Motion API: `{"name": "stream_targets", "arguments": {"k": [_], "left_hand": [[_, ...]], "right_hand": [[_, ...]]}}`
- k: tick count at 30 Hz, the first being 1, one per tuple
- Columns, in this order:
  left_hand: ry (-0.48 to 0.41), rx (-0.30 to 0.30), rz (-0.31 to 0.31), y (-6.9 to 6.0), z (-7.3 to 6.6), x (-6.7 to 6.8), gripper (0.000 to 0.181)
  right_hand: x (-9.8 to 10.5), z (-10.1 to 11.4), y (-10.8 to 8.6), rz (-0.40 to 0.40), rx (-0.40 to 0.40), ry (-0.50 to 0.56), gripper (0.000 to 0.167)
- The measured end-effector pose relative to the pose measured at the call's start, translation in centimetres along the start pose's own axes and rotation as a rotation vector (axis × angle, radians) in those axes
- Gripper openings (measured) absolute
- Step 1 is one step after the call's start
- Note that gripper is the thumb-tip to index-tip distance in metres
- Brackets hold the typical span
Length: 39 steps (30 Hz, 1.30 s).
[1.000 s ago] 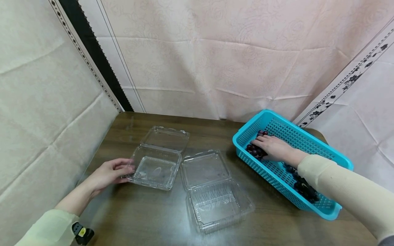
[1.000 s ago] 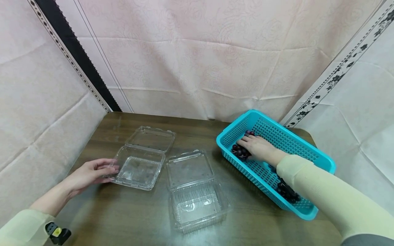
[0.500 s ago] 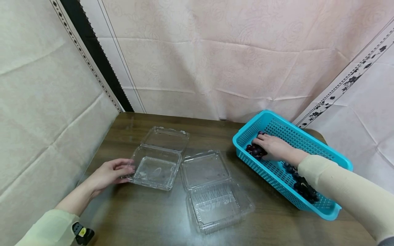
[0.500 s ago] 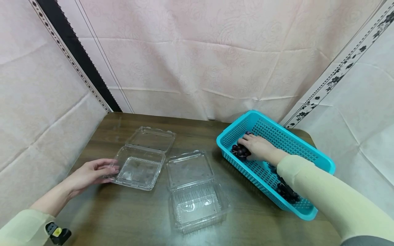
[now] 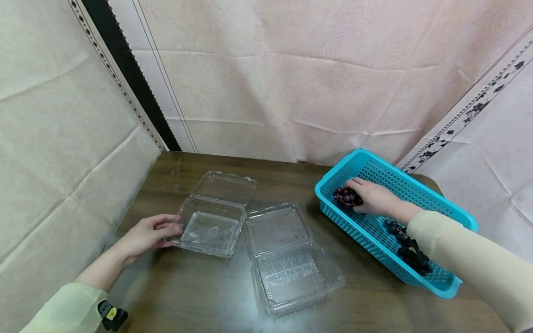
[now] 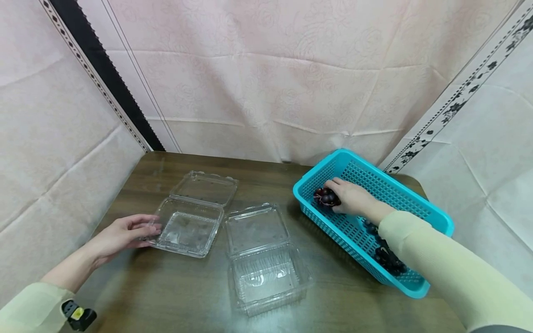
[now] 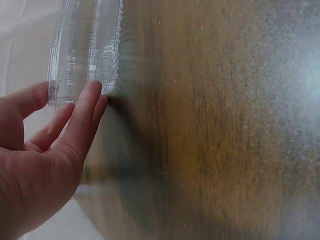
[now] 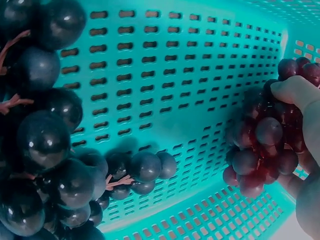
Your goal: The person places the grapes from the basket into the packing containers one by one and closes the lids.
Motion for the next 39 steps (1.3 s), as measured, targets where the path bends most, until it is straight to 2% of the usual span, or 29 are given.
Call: {"name": "stream_targets", "arguments": {"k": [9,16,30,39], "left_hand": [[0.007,0.004,0.004,0.1,0.0,0.1,0.063],[0.007,0.000,0.005,0.0,0.1,0.1,0.062],[-0.002,0.007,0.002,0.1,0.2,0.1,0.062],[0.000,0.016,-0.005,0.3,0.1,0.0,0.062]], "right_hand": [[1.3,0.0,0.1,-0.060,-0.005,0.020,0.059],[2.7,0.4,-0.2,-0.136,-0.010,0.066,0.058],[5.4,0.8,0.2,-0.218,-0.153,0.298,0.058],[7.1,1.5,0.1,-0.224,-0.196,0.279,0.064]]}}
Point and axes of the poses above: each hand's wrist, its own y-axis towards the middle knuckle, its own x-axis out of the back of the hand, z = x × y, the point moved 3 cm from there along y, towards the middle knuckle, and after that the axes turned 6 degrees about y, right-handed, at the moved point
